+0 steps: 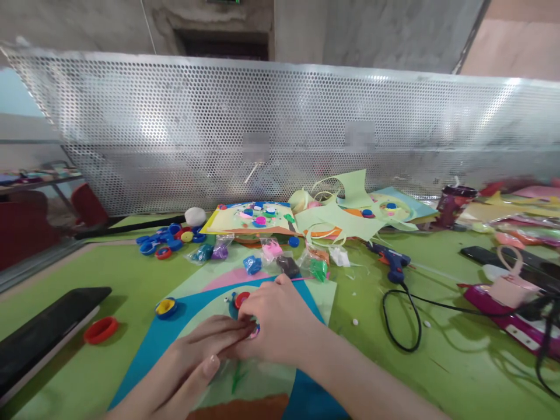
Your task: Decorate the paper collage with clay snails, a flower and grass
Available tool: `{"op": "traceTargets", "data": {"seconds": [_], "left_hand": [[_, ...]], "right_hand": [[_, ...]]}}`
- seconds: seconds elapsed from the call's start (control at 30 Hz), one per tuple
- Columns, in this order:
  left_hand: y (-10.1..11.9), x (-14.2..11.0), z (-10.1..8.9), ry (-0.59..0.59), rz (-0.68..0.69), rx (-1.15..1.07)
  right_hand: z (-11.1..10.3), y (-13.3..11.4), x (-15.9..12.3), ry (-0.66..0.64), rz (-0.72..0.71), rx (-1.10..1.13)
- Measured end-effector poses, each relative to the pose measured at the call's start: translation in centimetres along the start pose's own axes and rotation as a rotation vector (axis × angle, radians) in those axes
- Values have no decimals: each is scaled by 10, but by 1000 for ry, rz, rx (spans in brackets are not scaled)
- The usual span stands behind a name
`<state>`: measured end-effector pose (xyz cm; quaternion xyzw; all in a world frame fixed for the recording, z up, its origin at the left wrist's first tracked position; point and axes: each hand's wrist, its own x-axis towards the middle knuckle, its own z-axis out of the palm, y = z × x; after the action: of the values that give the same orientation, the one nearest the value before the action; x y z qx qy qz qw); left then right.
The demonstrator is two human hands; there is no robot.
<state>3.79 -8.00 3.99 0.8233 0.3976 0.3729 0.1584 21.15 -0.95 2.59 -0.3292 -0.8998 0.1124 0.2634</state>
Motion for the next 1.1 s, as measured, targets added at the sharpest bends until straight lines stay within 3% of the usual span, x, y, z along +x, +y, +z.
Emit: {"op": "traceTargets", "data": {"seconds": [0.13,0.23,0.3,0.53,0.7,0.87,1.1], "left_hand": [[-7,-3,0,4,0,73],[-23,-6,9,-15,234,122],[-30,-8,15,-12,296,156],[-16,-5,3,22,132,143],[-12,-3,2,-43,137,128],[-18,-6,6,38,105,111],[-13,-3,6,-43,218,214]], "right_hand": [[-6,1,0,-1,39,-8],[-7,-3,-1,-46,-8,-65],[-6,-7,-2,-78,-51,-97],[-11,-4,-1,53,-16,-66],[-7,-5,-2,5,-75,-78],[-11,-3,-1,49,-43,-31],[-7,-5,-2,-61,-89,-40]]}}
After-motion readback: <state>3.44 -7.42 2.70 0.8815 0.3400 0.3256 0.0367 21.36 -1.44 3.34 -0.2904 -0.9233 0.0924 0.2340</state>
